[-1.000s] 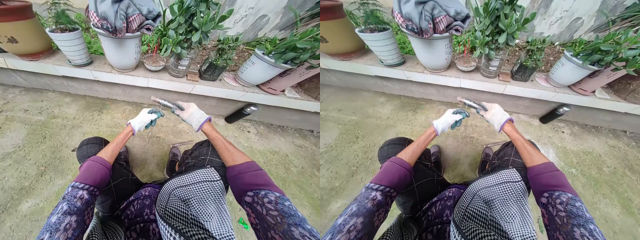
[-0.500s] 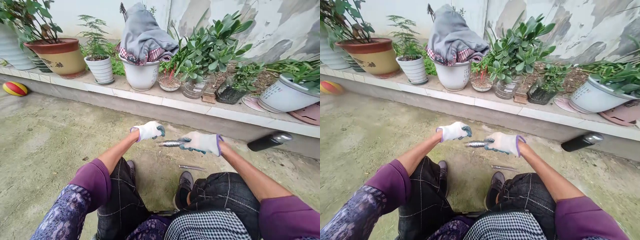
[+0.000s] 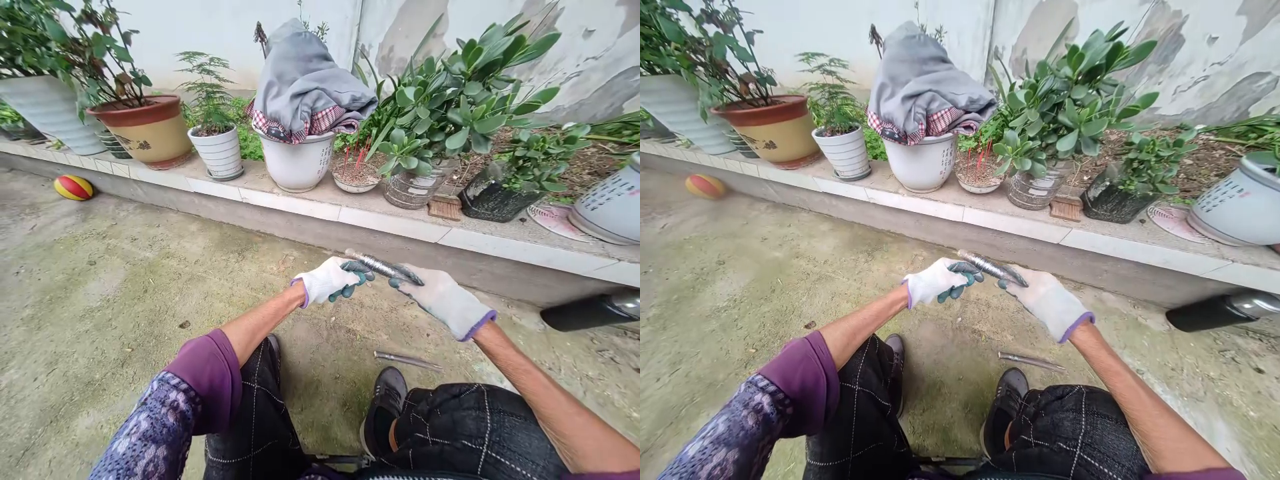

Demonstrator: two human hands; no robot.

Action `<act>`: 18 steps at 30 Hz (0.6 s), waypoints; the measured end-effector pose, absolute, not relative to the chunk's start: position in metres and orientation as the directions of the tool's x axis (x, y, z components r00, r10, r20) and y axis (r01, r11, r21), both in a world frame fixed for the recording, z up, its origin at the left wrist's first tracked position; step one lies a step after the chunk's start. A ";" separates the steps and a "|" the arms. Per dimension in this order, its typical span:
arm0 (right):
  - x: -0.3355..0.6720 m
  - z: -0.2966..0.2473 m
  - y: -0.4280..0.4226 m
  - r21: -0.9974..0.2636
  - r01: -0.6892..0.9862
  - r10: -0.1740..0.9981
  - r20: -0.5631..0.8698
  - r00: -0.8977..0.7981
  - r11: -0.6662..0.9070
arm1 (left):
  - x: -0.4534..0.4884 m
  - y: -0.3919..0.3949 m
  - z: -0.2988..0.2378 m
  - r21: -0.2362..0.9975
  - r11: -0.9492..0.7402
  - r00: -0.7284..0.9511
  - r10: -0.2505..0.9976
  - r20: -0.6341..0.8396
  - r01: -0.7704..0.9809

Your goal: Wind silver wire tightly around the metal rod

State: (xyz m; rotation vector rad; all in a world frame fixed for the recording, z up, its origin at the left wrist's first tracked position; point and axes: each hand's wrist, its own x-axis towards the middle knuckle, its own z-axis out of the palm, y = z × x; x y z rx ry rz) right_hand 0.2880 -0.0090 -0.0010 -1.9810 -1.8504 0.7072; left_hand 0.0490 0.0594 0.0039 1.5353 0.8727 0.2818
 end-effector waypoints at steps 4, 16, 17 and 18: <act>0.279 0.019 -0.023 -0.864 0.455 0.976 -0.209 0.067 -0.216 | 0.059 0.058 0.010 0.958 0.163 0.744 0.603 -0.287 0.238; 0.273 0.020 -0.046 -0.666 0.720 0.777 -0.554 -0.298 -0.198 | 0.050 0.054 0.000 0.854 -0.154 0.742 0.587 -0.325 0.497; 0.274 0.014 -0.043 -0.614 0.779 0.800 -0.528 -0.284 -0.129 | 0.051 0.052 0.001 0.839 -0.168 0.732 0.595 -0.332 0.517; 0.275 0.009 -0.040 -0.554 0.829 0.828 -0.498 -0.259 -0.074 | 0.053 0.051 0.003 0.830 -0.178 0.726 0.601 -0.334 0.529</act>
